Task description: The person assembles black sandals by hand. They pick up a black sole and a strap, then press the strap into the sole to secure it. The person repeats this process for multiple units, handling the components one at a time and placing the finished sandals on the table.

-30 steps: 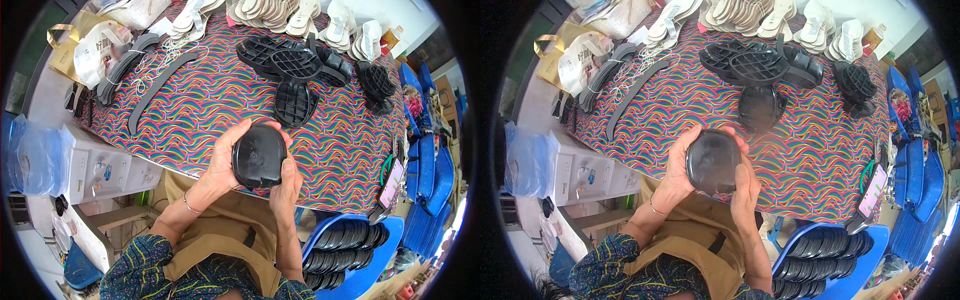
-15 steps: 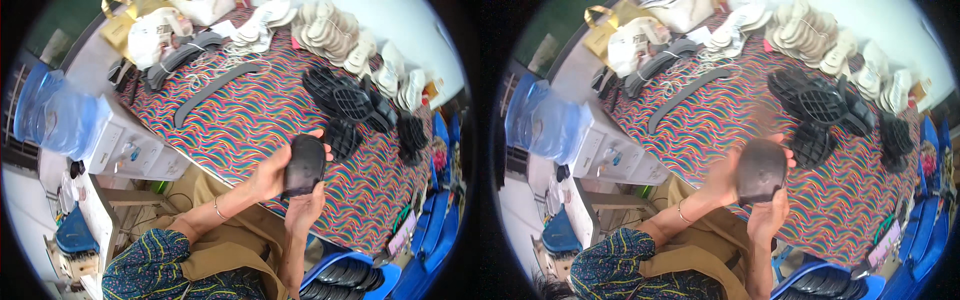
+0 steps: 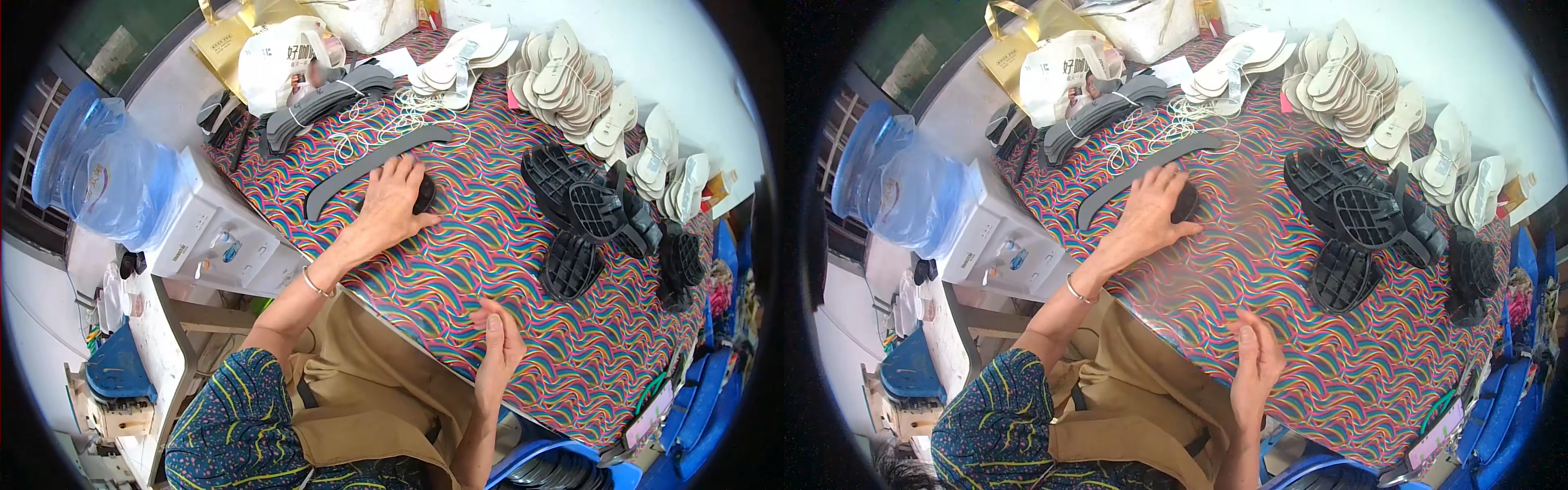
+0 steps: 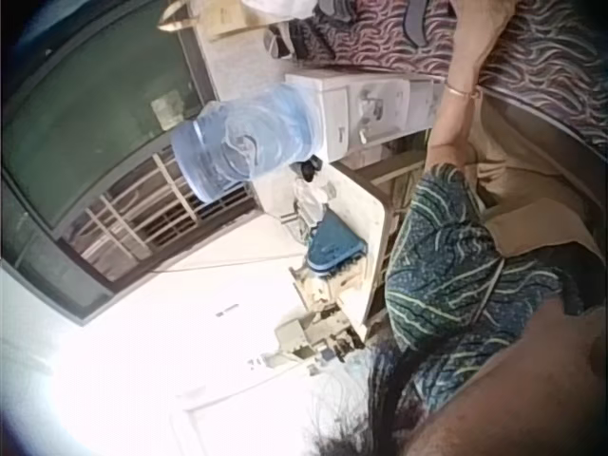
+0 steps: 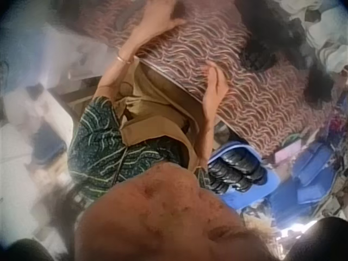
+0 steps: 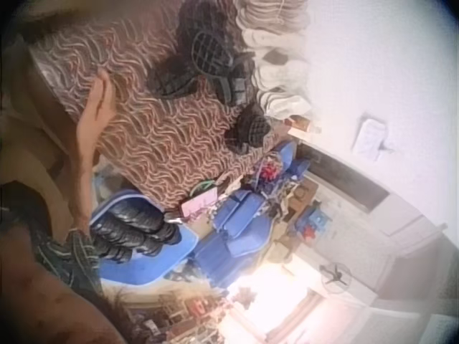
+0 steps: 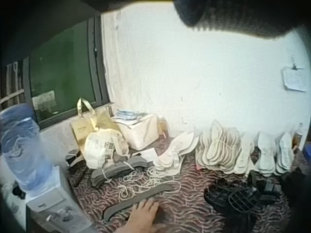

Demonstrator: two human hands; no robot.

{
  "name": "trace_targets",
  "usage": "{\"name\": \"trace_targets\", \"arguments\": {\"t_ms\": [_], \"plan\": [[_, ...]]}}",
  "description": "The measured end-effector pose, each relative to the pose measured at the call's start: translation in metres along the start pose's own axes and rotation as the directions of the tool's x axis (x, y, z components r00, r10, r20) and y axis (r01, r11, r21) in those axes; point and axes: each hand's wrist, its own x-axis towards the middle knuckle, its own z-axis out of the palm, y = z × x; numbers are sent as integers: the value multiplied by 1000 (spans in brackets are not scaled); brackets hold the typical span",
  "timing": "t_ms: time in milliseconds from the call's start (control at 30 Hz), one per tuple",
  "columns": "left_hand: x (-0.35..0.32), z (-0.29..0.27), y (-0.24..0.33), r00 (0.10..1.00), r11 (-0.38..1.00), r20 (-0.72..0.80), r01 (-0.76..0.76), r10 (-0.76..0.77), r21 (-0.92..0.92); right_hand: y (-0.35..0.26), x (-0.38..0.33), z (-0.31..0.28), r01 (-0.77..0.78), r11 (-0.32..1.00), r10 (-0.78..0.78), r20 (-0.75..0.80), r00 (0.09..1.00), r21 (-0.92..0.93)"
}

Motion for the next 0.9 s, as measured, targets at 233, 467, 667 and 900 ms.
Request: {"name": "trace_targets", "arguments": {"t_ms": [233,467,667,900], "plan": [[11,8,-26,992,947,-103,43,-80,-317,5,1,-3,-31,999,31,-4,1000,-28],[39,2,-89,972,986,-167,160,-167,-56,9,1,-1,-22,999,22,2,1000,-37],[41,14,-95,969,996,-227,88,-94,-33,10,2,-1,-7,998,7,2,1000,-64],[35,-2,-88,943,986,-309,81,-123,-146,12,2,-1,26,998,-26,0,1000,-63]]}}
